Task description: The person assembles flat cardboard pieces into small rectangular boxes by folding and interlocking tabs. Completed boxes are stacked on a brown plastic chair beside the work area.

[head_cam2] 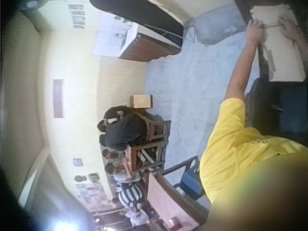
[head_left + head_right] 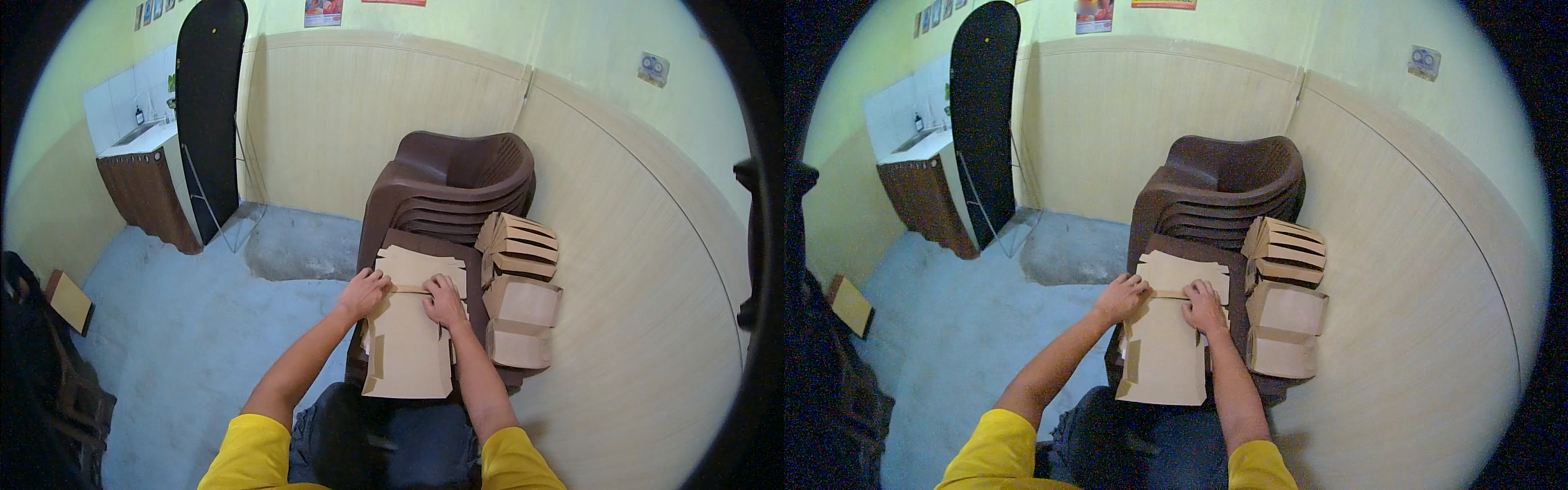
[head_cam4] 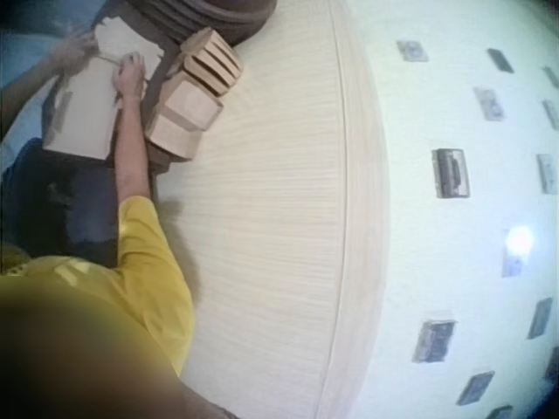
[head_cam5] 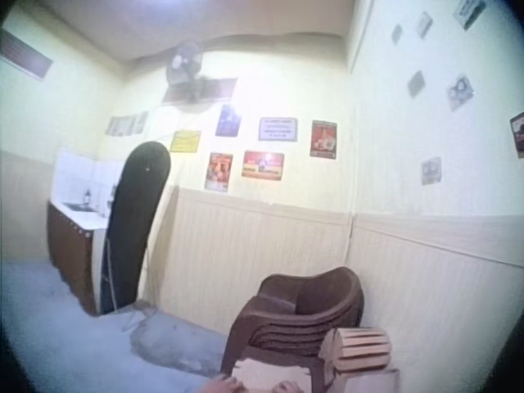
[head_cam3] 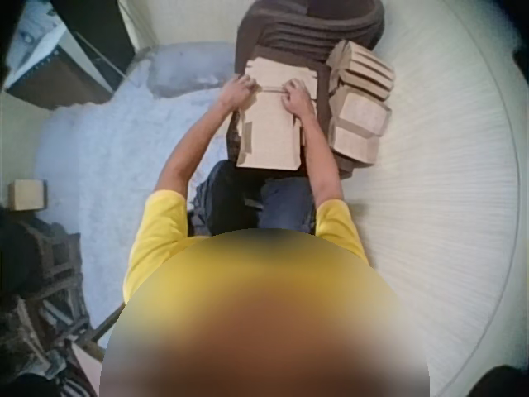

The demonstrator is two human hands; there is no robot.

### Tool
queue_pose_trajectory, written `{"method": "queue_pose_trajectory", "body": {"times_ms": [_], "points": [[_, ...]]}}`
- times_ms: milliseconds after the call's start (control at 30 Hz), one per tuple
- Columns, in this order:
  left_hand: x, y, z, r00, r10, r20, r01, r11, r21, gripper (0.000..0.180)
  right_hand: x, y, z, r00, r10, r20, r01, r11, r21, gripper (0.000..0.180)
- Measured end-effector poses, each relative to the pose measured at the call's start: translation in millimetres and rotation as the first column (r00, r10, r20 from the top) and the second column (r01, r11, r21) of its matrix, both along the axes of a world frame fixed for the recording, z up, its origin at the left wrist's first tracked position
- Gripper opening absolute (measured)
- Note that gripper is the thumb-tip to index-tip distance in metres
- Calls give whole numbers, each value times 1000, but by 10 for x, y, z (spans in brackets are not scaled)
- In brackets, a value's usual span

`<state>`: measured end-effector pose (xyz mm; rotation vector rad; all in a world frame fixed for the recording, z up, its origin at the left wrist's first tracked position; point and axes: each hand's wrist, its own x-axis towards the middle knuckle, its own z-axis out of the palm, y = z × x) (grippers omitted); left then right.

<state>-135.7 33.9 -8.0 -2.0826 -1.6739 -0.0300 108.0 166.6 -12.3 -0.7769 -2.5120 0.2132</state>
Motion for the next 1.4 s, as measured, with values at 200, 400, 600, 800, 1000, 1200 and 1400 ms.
{"method": "queue_pose_trajectory", "body": {"times_ms": [200,400,600,800,1000,1200,1400], "points": [[137,57,-46,995,11,99,-10,1000,-5,46,-35,-104,134,981,-6,194,7,1000,-4,52],[2,130,21,977,14,212,-5,999,-45,39,16,21,-38,999,41,-20,-42,995,-91,38],[-229,-93,13,942,-37,332,47,999,-20,46,13,211,-288,975,-73,-211,52,993,-104,19],[-262,-250,59,862,79,500,-24,993,-115,60,81,269,-298,948,-227,-223,178,959,-222,25],[-265,-290,-13,723,208,658,-71,971,-228,69,125,461,-472,788,-323,-524,152,927,-344,26],[-491,-440,-177,707,244,664,-113,965,-235,71,240,590,87,697,-580,-423,-148,461,-875,35],[-21,-913,-102,405,394,825,-209,919,-336,71,420,90,915,893,-252,-373,106,923,-369,31]]}}
